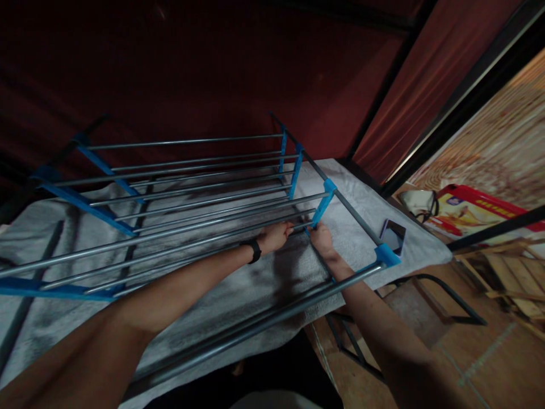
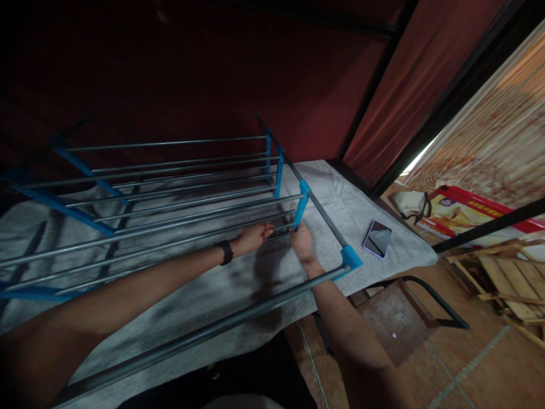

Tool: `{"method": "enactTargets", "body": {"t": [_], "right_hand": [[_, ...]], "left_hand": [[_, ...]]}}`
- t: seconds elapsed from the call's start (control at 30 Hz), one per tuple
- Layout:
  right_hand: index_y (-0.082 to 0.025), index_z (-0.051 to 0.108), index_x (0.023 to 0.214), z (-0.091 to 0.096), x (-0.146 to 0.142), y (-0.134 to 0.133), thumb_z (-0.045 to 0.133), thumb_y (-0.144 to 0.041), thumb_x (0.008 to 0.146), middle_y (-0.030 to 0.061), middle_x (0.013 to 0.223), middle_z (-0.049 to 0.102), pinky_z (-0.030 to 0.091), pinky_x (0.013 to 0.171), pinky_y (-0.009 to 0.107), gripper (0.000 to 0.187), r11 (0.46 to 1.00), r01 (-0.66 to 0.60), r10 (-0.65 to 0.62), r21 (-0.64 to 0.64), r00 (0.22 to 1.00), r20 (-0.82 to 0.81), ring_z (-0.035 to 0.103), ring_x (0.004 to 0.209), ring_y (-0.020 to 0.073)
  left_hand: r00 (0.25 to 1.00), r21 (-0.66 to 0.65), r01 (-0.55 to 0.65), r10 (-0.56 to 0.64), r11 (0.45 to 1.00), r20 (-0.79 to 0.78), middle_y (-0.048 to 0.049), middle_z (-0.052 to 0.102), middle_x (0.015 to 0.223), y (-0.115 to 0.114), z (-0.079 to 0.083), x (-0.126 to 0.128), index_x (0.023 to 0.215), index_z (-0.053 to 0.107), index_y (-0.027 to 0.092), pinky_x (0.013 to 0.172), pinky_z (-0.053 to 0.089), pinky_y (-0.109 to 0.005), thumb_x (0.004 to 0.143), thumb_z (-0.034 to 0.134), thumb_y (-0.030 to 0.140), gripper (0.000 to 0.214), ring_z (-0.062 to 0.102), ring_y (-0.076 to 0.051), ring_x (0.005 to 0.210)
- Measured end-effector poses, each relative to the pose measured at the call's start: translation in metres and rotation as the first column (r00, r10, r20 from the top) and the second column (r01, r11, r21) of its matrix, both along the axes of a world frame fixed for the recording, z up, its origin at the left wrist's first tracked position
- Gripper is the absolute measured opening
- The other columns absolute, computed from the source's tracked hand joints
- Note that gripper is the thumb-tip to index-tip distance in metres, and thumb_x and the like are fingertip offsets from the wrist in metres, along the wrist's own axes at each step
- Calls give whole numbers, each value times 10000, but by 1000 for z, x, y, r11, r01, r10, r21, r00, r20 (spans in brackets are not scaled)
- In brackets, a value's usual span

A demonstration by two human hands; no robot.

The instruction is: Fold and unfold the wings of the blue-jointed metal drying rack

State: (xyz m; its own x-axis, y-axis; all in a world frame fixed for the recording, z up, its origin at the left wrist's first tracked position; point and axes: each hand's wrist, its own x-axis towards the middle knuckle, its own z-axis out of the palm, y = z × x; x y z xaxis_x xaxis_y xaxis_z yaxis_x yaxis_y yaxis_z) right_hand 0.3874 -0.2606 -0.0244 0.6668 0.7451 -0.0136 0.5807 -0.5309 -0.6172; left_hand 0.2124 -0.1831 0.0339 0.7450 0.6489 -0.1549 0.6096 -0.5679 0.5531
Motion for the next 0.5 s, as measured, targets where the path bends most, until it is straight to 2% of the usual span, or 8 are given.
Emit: {"method": "enactTargets", "body": {"t": [0.1, 0.27, 0.4, 0.5], "right_hand": [[-168, 700, 1045, -1, 1, 0, 555, -199, 955, 136, 1047, 765, 530, 851, 274, 174, 1000, -2, 2, 3, 1000, -9, 725, 1001, 235], [-179, 706, 1070, -1, 1, -1, 561, -183, 931, 116, 1035, 769, 529, 854, 280, 200, 1000, -4, 4, 9, 999, -34, 724, 1005, 237], [-189, 707, 1040, 0, 2, -1, 573, -196, 925, 105, 1003, 766, 518, 830, 258, 176, 1000, 7, -7, 7, 999, -44, 726, 971, 220], [-178, 710, 1028, 0, 2, -1, 575, -194, 917, 113, 988, 764, 512, 818, 265, 176, 1000, 7, -7, 8, 999, -48, 724, 944, 222]], "left_hand": [[999, 34, 36, -36, 999, -9, -70, 756, 1281, -2, 3, -3, 1327, 686, 252, 1030, 516, -357, 1051, 438, 325, 378, 683, -261, 1226], [990, 136, 140, -141, 981, -3, -125, 635, 1480, -7, 5, -15, 1453, 587, 230, 1101, 475, -372, 1027, 463, 224, 444, 614, -280, 1343], [986, 168, 169, -169, 971, -14, -143, 650, 1449, -8, 5, -20, 1468, 566, 199, 1086, 479, -357, 1026, 401, 154, 473, 623, -269, 1327], [974, 280, 226, -222, 933, -46, -169, 590, 1508, -11, 5, -22, 1510, 505, 165, 1110, 459, -386, 996, 392, 82, 532, 578, -274, 1373]]}}
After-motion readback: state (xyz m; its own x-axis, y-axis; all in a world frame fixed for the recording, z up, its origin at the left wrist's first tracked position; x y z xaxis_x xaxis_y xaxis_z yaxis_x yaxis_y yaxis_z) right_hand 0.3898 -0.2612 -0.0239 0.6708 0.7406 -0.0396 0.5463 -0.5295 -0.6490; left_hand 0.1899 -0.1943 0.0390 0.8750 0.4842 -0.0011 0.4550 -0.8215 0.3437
